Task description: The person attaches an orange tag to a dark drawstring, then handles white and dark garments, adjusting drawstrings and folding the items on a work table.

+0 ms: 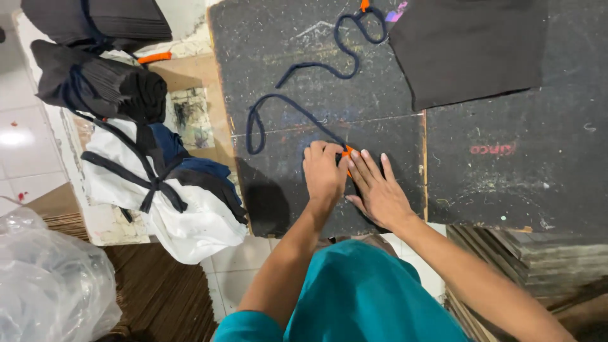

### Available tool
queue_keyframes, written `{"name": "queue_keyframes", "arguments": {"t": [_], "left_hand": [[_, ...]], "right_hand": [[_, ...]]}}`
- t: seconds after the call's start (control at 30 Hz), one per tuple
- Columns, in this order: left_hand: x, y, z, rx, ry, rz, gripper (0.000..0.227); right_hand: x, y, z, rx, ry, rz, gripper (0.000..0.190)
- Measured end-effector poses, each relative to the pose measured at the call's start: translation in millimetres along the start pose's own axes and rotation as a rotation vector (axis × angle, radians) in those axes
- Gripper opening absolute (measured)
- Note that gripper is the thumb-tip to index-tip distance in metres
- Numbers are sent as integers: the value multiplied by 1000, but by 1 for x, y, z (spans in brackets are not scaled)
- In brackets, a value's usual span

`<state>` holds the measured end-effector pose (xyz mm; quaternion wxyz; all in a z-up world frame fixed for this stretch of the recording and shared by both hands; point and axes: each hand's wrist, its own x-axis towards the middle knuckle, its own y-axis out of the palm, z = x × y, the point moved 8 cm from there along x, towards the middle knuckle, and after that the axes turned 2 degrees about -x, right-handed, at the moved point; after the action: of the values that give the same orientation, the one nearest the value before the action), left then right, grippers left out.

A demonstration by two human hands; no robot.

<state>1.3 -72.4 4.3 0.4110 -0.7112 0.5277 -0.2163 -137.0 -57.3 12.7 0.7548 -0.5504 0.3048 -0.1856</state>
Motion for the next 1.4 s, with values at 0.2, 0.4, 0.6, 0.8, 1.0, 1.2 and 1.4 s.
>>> {"name": "queue_keyframes", "arguments": {"t": [0.2, 0.4, 0.6, 0.8, 1.0, 1.2, 1.4], "left_hand": [[4, 5, -6, -242, -294, 250, 15], [3, 15, 22, -227, -573, 262, 34], [-2, 5, 12, -292, -640, 269, 18], [-9, 9, 15, -269, -673, 263, 23], [-10, -11, 9, -301, -720, 251, 32], [-20, 11, 27, -258, -729, 289, 28], [-12, -14, 16, -207, -713, 353, 28]], "right_hand": [[0, 9, -3, 6, -11, 14, 86], [-1, 10, -5, 75, -17, -17, 88], [-1, 14, -6, 91, -25, -31, 90], [-1, 1, -5, 98, -42, -53, 89], [0, -3, -3, 60, -39, -46, 81], [1, -7, -1, 28, -35, -34, 80], [3, -19, -1, -43, -179, -90, 82]]}}
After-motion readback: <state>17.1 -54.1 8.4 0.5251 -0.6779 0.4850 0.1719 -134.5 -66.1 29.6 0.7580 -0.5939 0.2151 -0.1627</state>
